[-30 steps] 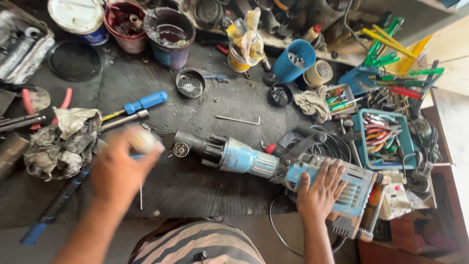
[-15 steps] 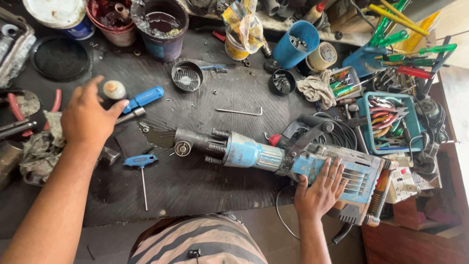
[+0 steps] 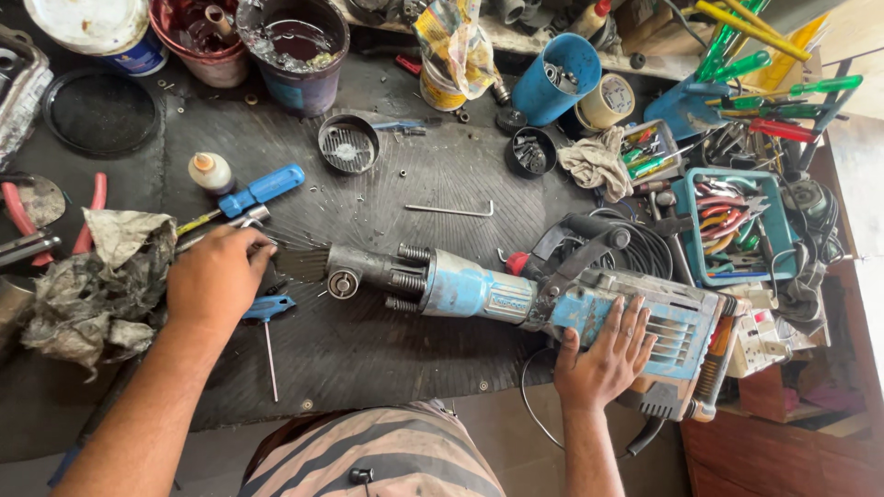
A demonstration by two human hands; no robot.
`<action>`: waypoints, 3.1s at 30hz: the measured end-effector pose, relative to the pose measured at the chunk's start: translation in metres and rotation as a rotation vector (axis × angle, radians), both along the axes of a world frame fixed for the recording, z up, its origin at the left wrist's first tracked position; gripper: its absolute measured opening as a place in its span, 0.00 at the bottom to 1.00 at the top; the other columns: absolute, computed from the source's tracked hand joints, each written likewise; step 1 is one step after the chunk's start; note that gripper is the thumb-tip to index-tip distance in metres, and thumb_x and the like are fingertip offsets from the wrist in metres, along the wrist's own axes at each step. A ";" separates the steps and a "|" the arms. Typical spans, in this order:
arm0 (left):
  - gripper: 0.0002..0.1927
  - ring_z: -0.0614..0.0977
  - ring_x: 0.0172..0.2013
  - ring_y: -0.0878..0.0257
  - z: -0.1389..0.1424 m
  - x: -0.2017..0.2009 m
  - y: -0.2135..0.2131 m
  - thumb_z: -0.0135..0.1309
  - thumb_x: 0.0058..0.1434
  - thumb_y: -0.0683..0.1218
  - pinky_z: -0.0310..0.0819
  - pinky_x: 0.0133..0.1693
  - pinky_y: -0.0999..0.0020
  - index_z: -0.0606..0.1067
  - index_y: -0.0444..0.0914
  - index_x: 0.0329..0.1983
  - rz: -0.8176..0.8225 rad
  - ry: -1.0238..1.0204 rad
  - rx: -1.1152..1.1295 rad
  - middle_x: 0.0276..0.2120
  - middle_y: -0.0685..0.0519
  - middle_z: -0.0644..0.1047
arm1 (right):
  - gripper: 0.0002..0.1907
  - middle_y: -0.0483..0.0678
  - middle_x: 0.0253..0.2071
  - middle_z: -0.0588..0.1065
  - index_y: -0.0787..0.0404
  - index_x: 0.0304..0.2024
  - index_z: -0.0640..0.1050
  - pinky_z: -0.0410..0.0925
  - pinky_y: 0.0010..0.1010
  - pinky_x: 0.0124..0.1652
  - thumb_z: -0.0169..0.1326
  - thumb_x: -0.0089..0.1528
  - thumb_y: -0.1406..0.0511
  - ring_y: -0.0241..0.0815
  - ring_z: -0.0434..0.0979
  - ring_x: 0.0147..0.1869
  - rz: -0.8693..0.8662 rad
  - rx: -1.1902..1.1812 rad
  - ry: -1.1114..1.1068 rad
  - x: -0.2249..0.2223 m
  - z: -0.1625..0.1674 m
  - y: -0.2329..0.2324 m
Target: The person works on a blue demolition hammer lying on a cluttered workbench, using hex keys to loosen and tighten bolts on the tool's housing. They reposition the tool, adjust its side handle, and continue turning the hex keys on different fasteners.
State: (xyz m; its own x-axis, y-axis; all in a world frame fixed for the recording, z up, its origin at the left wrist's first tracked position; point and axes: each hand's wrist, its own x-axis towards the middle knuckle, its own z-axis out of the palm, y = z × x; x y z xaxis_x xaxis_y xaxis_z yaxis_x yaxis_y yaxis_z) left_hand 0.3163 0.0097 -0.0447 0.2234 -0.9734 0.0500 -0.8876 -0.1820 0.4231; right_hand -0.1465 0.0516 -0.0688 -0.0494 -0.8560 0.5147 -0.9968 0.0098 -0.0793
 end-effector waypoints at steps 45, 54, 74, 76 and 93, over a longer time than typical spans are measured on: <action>0.07 0.81 0.37 0.57 0.017 -0.046 -0.067 0.63 0.65 0.45 0.73 0.41 0.61 0.81 0.36 0.42 -0.189 0.447 -0.290 0.36 0.49 0.80 | 0.44 0.60 0.77 0.58 0.68 0.72 0.65 0.43 0.57 0.75 0.34 0.70 0.39 0.63 0.53 0.81 -0.028 0.014 -0.010 -0.005 0.003 -0.001; 0.10 0.81 0.35 0.57 0.057 -0.100 -0.072 0.55 0.70 0.43 0.75 0.40 0.62 0.79 0.38 0.53 -0.214 0.574 -0.312 0.40 0.48 0.80 | 0.44 0.63 0.78 0.54 0.69 0.74 0.61 0.40 0.59 0.75 0.39 0.69 0.41 0.65 0.47 0.83 -0.014 0.114 -0.023 -0.015 0.006 0.005; 0.15 0.83 0.29 0.55 0.090 -0.267 -0.030 0.47 0.66 0.52 0.74 0.35 0.60 0.78 0.36 0.37 -0.454 0.786 0.092 0.27 0.48 0.82 | 0.28 0.69 0.78 0.54 0.46 0.62 0.70 0.48 0.53 0.73 0.59 0.60 0.56 0.65 0.48 0.82 0.052 -0.057 -0.183 -0.119 0.033 0.100; 0.19 0.83 0.35 0.48 0.092 -0.286 -0.043 0.44 0.70 0.54 0.75 0.40 0.56 0.76 0.35 0.35 -0.471 0.740 0.016 0.31 0.45 0.82 | 0.33 0.69 0.77 0.56 0.62 0.68 0.67 0.51 0.51 0.72 0.59 0.62 0.57 0.64 0.54 0.80 -0.060 -0.022 -0.196 -0.162 0.037 0.089; 0.24 0.83 0.27 0.56 0.068 -0.395 -0.119 0.42 0.70 0.62 0.75 0.33 0.58 0.71 0.39 0.52 -0.131 0.775 0.408 0.28 0.46 0.83 | 0.22 0.48 0.42 0.78 0.67 0.56 0.75 0.71 0.28 0.39 0.53 0.67 0.57 0.35 0.76 0.40 -0.078 0.369 -1.245 -0.297 -0.008 0.008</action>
State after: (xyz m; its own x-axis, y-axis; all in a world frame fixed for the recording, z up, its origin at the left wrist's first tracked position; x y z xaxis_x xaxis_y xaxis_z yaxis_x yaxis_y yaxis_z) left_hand -0.0787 -0.1090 0.0238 -0.0638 -0.9025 -0.4259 -0.4022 -0.3673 0.8386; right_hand -0.4431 0.0596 -0.0769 -0.3762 -0.9096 -0.1761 -0.2523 0.2834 -0.9252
